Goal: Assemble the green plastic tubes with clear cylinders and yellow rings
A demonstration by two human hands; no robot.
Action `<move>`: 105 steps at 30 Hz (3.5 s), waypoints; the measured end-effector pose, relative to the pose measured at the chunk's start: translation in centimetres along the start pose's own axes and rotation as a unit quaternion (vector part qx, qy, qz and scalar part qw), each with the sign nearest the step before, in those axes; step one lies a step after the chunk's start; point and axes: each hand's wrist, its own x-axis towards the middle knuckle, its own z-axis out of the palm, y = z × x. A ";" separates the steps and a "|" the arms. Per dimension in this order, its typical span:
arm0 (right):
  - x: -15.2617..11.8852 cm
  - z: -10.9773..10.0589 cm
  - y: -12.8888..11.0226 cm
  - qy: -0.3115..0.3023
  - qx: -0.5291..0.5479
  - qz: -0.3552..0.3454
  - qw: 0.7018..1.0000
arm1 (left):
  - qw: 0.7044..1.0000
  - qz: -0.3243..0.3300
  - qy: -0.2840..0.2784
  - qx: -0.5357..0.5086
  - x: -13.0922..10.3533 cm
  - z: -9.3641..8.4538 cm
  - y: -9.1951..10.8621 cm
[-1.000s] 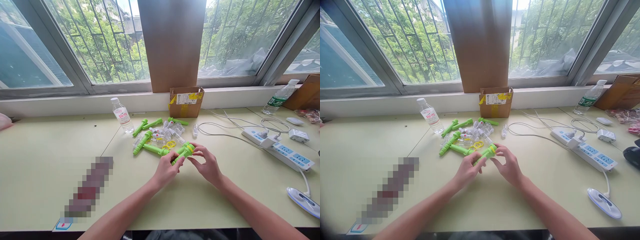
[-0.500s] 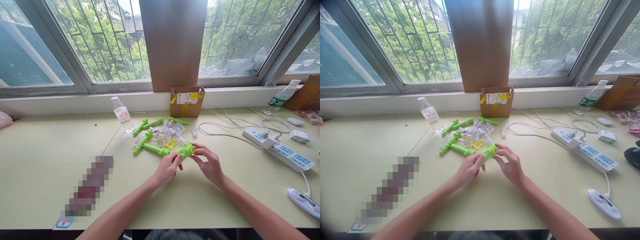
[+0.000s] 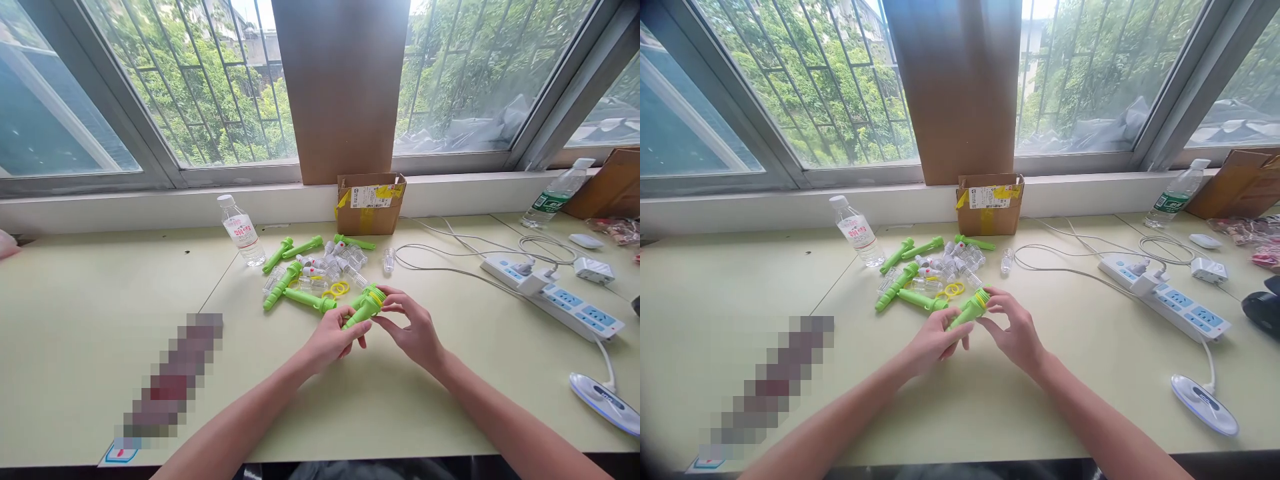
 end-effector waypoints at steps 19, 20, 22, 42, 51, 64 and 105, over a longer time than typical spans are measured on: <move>0.0 -0.2 0.6 0.018 -0.072 -0.070 0.995 | 0.999 -0.021 -0.034 0.012 0.0 0.0 0.1; -0.1 -0.2 0.7 0.017 -0.064 -0.062 0.996 | 0.999 -0.022 -0.035 0.011 0.0 0.0 0.1; -0.2 -0.2 0.9 0.016 -0.050 -0.052 0.997 | 0.999 -0.018 -0.033 0.003 -0.1 0.1 0.1; -0.3 -0.1 0.8 0.023 -0.045 -0.044 0.998 | 0.999 0.029 0.027 0.018 0.0 0.2 0.0; -0.3 -0.1 0.9 0.022 -0.037 -0.040 0.998 | 1.000 0.008 0.009 -0.005 -0.2 0.3 0.5; -0.2 -0.1 0.9 0.021 -0.038 -0.050 0.998 | 0.999 0.035 0.031 0.006 0.1 0.2 -0.2; -0.4 0.1 0.7 0.010 -0.028 -0.038 0.999 | 0.999 -0.025 -0.016 -0.033 -0.4 0.4 0.6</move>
